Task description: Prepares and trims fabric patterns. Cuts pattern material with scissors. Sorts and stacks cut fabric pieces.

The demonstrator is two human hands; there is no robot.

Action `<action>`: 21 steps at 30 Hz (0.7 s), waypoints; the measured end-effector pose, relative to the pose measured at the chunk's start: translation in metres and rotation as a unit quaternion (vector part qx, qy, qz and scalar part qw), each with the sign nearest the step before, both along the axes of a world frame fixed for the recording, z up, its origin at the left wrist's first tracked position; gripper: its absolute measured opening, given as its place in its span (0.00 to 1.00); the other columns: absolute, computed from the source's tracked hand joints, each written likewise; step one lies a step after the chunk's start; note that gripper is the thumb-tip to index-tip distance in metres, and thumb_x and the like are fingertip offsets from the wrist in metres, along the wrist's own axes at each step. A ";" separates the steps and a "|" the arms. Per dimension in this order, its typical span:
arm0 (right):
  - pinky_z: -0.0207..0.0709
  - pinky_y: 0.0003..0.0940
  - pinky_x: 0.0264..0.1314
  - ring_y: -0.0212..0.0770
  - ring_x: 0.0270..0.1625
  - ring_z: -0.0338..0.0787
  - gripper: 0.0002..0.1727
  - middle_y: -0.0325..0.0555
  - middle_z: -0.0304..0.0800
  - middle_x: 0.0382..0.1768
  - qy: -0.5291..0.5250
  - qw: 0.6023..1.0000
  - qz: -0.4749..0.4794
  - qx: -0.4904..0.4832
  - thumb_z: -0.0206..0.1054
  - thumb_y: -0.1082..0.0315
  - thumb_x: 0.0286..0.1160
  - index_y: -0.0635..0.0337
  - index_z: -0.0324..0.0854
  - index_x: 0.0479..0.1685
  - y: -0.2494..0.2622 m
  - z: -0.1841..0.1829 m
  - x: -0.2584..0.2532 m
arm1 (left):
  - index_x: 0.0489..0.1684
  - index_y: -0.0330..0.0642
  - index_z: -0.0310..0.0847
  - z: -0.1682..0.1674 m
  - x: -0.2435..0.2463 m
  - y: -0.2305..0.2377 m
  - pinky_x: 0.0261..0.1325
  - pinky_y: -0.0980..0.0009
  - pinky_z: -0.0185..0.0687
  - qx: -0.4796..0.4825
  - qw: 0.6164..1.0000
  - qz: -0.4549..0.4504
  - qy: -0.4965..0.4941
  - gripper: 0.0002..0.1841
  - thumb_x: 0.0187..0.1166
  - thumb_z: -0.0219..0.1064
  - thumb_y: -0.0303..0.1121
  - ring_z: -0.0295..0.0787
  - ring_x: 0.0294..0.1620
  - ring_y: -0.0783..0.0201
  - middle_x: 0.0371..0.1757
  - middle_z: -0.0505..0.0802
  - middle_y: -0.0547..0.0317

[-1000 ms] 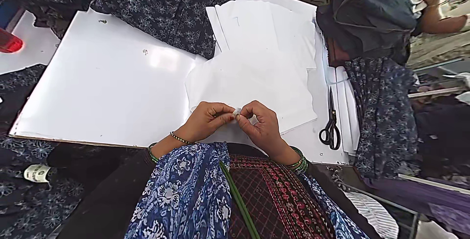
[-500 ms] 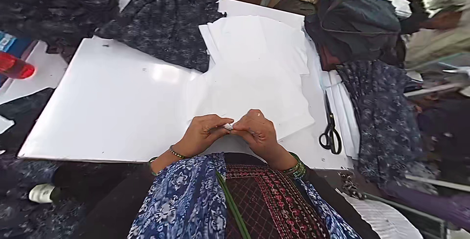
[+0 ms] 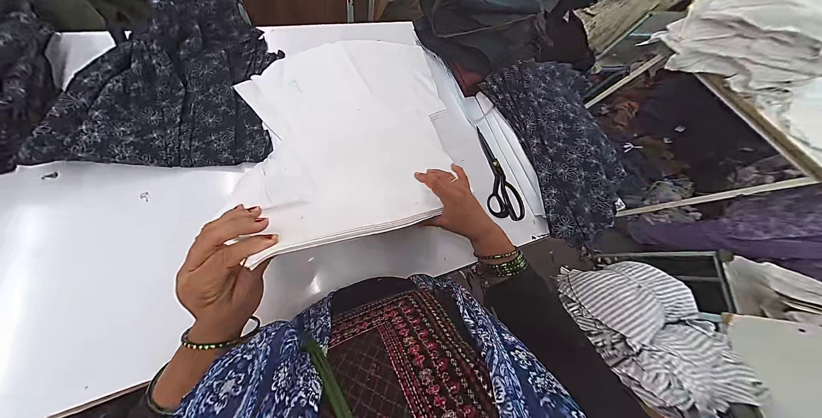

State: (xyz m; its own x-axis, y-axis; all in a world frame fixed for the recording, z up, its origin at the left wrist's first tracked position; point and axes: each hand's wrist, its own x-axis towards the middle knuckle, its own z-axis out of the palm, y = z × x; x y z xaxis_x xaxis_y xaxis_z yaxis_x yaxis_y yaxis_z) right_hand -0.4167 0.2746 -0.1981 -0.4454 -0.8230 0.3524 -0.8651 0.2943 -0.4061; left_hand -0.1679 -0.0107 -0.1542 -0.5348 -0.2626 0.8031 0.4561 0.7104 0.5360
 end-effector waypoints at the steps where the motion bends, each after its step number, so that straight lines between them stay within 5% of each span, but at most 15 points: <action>1: 0.50 0.81 0.79 0.61 0.76 0.82 0.44 0.54 0.90 0.66 -0.003 1.000 -0.017 0.014 0.84 0.45 0.50 0.61 0.83 0.70 0.011 -0.009 -0.010 | 0.46 0.58 0.87 0.002 0.000 0.000 0.83 0.70 0.71 0.001 1.000 0.011 0.000 0.05 0.87 0.65 0.39 0.80 0.73 0.78 0.60 0.89 0.82; 6: 0.60 0.77 0.75 0.63 0.65 0.89 0.12 0.59 0.93 0.57 -0.039 0.999 -0.026 0.002 0.71 0.68 0.70 0.63 0.94 0.48 0.042 -0.023 -0.037 | 0.46 0.60 0.89 0.010 0.002 -0.013 0.80 0.71 0.74 0.027 0.998 0.063 0.010 0.06 0.86 0.66 0.42 0.82 0.71 0.78 0.57 0.90 0.84; 10: 0.76 0.63 0.67 0.58 0.52 0.95 0.14 0.57 0.96 0.41 0.046 0.998 0.011 -0.038 0.64 0.66 0.77 0.66 0.92 0.34 0.041 0.009 -0.047 | 0.47 0.60 0.90 0.013 0.011 -0.037 0.76 0.70 0.77 0.063 0.991 0.113 0.029 0.06 0.84 0.67 0.42 0.83 0.70 0.76 0.59 0.90 0.84; 15: 0.76 0.59 0.49 0.64 0.39 0.89 0.19 0.62 0.86 0.27 0.228 0.967 0.068 -0.090 0.60 0.65 0.78 0.70 0.81 0.22 0.028 0.134 -0.048 | 0.54 0.51 0.85 0.054 0.059 -0.087 0.67 0.74 0.79 0.082 0.982 0.169 0.032 0.11 0.81 0.71 0.42 0.84 0.61 0.78 0.59 0.88 0.78; 19: 0.74 0.58 0.42 0.62 0.38 0.86 0.29 0.63 0.84 0.30 0.267 0.958 0.092 -0.056 0.51 0.52 0.90 0.71 0.78 0.28 0.026 0.243 -0.030 | 0.50 0.59 0.84 0.100 0.082 -0.104 0.31 0.91 0.74 0.178 0.977 0.118 0.014 0.06 0.83 0.66 0.34 0.78 0.27 0.89 0.40 0.91 0.87; 21: 0.71 0.51 0.32 0.53 0.30 0.84 0.33 0.55 0.80 0.24 0.273 0.955 0.118 -0.025 0.48 0.45 0.90 0.66 0.77 0.24 0.014 0.272 -0.042 | 0.46 0.69 0.86 0.113 0.074 -0.104 0.23 0.93 0.70 0.215 0.972 0.083 -0.050 0.11 0.87 0.61 0.33 0.74 0.19 0.92 0.31 0.89 0.92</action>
